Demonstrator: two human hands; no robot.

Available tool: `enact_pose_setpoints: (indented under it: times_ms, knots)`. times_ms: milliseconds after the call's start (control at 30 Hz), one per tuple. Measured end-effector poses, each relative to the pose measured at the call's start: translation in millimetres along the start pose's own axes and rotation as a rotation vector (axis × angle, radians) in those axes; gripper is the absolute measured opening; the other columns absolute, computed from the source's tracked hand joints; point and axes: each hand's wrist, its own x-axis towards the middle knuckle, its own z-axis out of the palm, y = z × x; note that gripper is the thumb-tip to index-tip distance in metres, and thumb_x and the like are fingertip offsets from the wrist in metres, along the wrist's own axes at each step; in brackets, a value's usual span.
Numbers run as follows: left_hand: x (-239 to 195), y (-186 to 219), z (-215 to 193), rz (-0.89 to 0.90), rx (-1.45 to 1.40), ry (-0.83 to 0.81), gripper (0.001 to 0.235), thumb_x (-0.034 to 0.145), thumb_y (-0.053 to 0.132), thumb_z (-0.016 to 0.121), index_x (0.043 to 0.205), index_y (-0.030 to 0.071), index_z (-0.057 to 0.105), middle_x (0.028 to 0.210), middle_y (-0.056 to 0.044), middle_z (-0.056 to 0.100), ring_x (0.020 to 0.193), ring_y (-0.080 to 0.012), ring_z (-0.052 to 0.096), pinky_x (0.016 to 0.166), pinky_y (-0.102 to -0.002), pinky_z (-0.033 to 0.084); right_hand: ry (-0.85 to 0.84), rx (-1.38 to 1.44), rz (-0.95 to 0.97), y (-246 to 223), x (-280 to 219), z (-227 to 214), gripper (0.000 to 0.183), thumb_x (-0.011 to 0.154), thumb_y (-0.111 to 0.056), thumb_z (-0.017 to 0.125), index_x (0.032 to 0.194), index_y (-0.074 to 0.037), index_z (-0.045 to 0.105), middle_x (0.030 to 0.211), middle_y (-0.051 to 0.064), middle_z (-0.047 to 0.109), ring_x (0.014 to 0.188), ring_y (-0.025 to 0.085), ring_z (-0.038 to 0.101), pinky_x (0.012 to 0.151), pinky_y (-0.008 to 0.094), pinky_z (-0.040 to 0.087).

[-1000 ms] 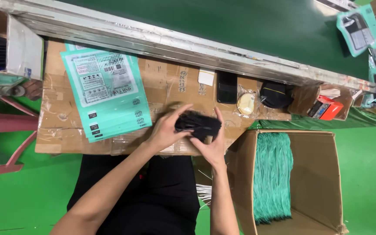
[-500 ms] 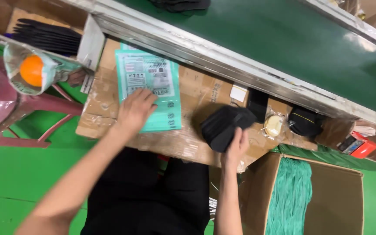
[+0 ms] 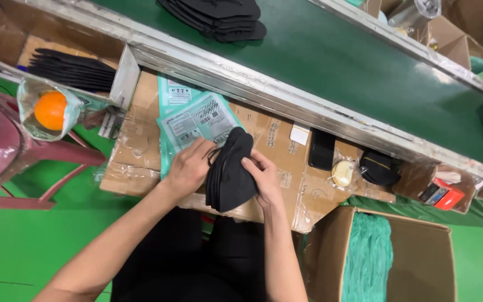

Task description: Packing black face masks into plastic bags and sealing them.

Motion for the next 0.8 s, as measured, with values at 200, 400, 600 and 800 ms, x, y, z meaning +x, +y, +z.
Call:
enact_pose_setpoints:
  times_ms: [200,400,600,800]
  knots:
    - [4.9,9.0,2.3,0.070,-0.055,-0.040,0.020,0.080,0.002,0.064,0.099,-0.004,0.065,0.099,-0.013,0.061,0.098,-0.0294,0.063,0.077,-0.037,0.057,0.026,0.040,0.065,18.7,-13.4,-28.2,0.033,0.087,-0.003,0.070,0.119,0.001,0.070,0.102,0.004,0.076,0.090,0.011,0.070,0.081,0.025,0.056]
    - [20.0,33.0,-11.6,-0.001,-0.142,0.146,0.011,0.086,0.002,0.067,0.097,-0.001,0.065,0.094,-0.013,0.064,0.088,-0.0318,0.064,0.076,-0.043,0.051,0.300,-0.925,-0.566,-23.7,-43.8,25.2,0.016,0.082,-0.007,0.081,0.094,0.001,0.074,0.083,0.000,0.061,0.076,0.007,0.058,0.068,0.027,0.047]
    - [9.2,59.7,-12.7,-0.036,-0.321,0.205,0.015,0.088,0.008,0.076,0.100,0.008,0.068,0.096,-0.007,0.069,0.093,-0.0254,0.067,0.085,-0.037,0.054,0.382,-0.461,-0.488,-11.2,-35.5,-5.8,0.021,0.087,-0.008,0.079,0.105,0.002,0.074,0.107,0.000,0.065,0.085,0.010,0.052,0.070,0.029,0.040]
    - [-33.3,57.1,48.1,-1.111,-1.176,0.107,0.033,0.089,0.010,0.073,0.119,-0.001,0.067,0.111,-0.008,0.072,0.100,-0.0166,0.068,0.090,-0.030,0.055,0.165,-0.480,-0.251,-19.5,-34.4,7.9,0.046,0.079,-0.001,0.080,0.122,-0.002,0.065,0.104,0.002,0.067,0.095,0.008,0.060,0.086,0.023,0.050]
